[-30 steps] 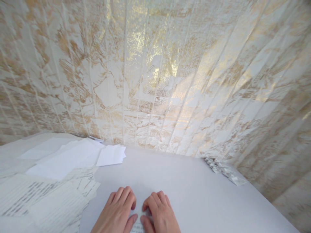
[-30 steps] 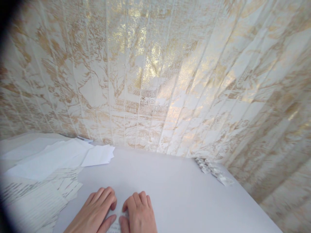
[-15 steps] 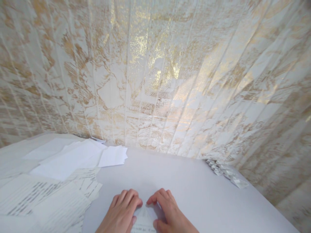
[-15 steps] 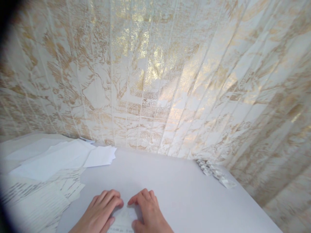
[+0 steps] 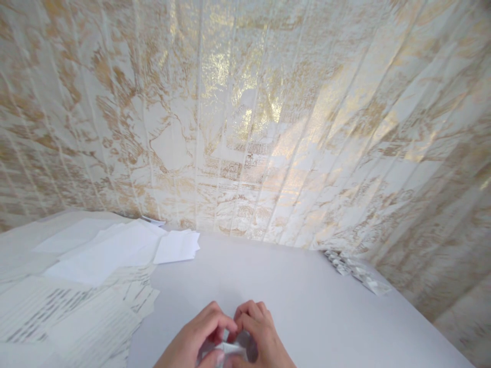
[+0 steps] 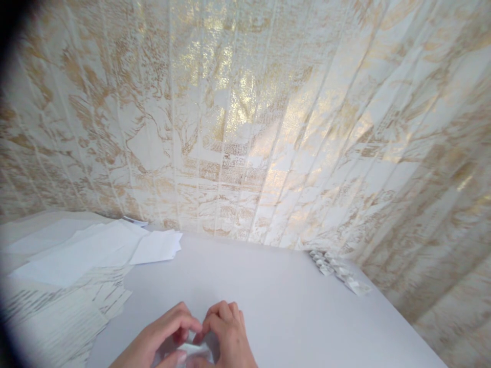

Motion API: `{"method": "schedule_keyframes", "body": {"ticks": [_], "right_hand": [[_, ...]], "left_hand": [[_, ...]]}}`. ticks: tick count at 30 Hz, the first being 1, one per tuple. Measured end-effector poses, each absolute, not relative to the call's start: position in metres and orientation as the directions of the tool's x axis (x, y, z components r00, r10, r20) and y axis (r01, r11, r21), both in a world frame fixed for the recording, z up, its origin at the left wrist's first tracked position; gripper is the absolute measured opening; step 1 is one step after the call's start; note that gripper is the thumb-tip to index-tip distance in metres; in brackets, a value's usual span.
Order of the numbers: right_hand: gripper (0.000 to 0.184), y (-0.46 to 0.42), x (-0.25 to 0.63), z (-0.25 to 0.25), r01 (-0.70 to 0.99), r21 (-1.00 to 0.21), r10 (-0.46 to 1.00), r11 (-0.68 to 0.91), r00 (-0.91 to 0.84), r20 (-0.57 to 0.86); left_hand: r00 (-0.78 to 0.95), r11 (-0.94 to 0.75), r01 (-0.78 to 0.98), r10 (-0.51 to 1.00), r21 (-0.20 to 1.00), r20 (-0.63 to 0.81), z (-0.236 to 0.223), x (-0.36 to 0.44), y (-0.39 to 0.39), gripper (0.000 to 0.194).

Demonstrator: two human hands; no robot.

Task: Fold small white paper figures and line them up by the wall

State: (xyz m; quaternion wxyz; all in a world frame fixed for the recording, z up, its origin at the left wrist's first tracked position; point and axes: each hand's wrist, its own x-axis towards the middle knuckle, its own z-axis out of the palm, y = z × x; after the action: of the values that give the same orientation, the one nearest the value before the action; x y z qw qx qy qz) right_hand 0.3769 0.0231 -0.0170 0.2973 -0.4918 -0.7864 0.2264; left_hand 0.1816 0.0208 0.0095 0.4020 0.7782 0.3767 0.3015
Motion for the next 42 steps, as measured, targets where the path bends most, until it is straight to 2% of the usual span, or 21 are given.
{"method": "schedule_keyframes", "body": {"ticks": [2, 4, 6, 8, 10, 12, 14, 17, 22, 25, 27, 30, 32, 37, 42], "right_hand": [[0.029, 0.022, 0.378, -0.018, 0.493, -0.73, 0.872, 0.473, -0.381, 0.308], [0.02, 0.021, 0.38, -0.016, 0.332, -0.785, 0.835, 0.523, -0.382, 0.395], [0.013, 0.02, 0.384, -0.012, 0.284, -0.759, 0.804, 0.585, -0.325, 0.498], [0.016, 0.019, 0.388, -0.008, 0.401, -0.618, 0.735, 0.677, -0.31, 0.604], [0.023, 0.02, 0.39, -0.006, 0.572, -0.372, 0.642, 0.731, -0.392, 0.659], [0.026, 0.022, 0.389, -0.007, 0.656, -0.161, 0.591, 0.738, -0.512, 0.624], [0.027, 0.024, 0.386, -0.011, 0.677, -0.086, 0.591, 0.731, -0.566, 0.575], [0.028, 0.025, 0.382, -0.016, 0.683, -0.127, 0.619, 0.719, -0.547, 0.564], [0.025, 0.023, 0.384, -0.015, 0.609, -0.355, 0.694, 0.709, -0.515, 0.503], [0.022, 0.023, 0.387, -0.015, 0.556, -0.438, 0.706, 0.707, -0.51, 0.491], [0.026, 0.024, 0.389, -0.016, 0.558, -0.465, 0.725, 0.687, -0.496, 0.477], [0.029, 0.027, 0.392, -0.017, 0.602, -0.472, 0.764, 0.644, -0.47, 0.442], [0.024, 0.027, 0.394, -0.017, 0.638, -0.48, 0.797, 0.602, -0.447, 0.406], [0.023, 0.025, 0.391, -0.012, 0.7, -0.553, 0.891, 0.451, -0.313, 0.33], [0.026, 0.022, 0.385, -0.008, 0.716, -0.569, 0.911, 0.405, -0.262, 0.318]], "left_hand": [[0.494, -0.401, 0.258, 0.836, 0.879, 0.237, 0.013, 0.182, 0.02, 0.016], [0.466, -0.403, 0.228, 0.845, 0.886, 0.264, 0.012, 0.182, 0.019, 0.014], [0.433, -0.381, 0.258, 0.867, 0.888, 0.246, 0.008, 0.183, 0.018, 0.015], [0.373, -0.356, 0.325, 0.9, 0.876, 0.227, 0.002, 0.183, 0.017, 0.034], [0.333, -0.361, 0.385, 0.913, 0.849, 0.237, -0.002, 0.183, 0.015, 0.052], [0.365, -0.405, 0.42, 0.895, 0.812, 0.257, -0.003, 0.184, 0.014, 0.053], [0.424, -0.448, 0.459, 0.869, 0.767, 0.254, -0.005, 0.185, 0.014, 0.048], [0.484, -0.476, 0.554, 0.852, 0.684, 0.2, -0.01, 0.186, 0.019, 0.038], [0.564, -0.552, 0.611, 0.806, 0.567, 0.178, -0.017, 0.182, 0.031, 0.03], [0.577, -0.567, 0.652, 0.801, 0.503, 0.156, -0.009, 0.18, 0.032, 0.012], [0.58, -0.589, 0.657, 0.794, 0.471, 0.184, -0.003, 0.18, 0.031, 0.013], [0.566, -0.594, 0.659, 0.795, 0.461, 0.217, 0.001, 0.178, 0.031, 0.014], [0.545, -0.577, 0.67, 0.81, 0.467, 0.218, 0.001, 0.177, 0.031, 0.014], [0.49, -0.514, 0.695, 0.85, 0.503, 0.191, 0.0, 0.177, 0.033, 0.012], [0.485, -0.514, 0.704, 0.852, 0.49, 0.196, -0.001, 0.178, 0.034, 0.013]]}}
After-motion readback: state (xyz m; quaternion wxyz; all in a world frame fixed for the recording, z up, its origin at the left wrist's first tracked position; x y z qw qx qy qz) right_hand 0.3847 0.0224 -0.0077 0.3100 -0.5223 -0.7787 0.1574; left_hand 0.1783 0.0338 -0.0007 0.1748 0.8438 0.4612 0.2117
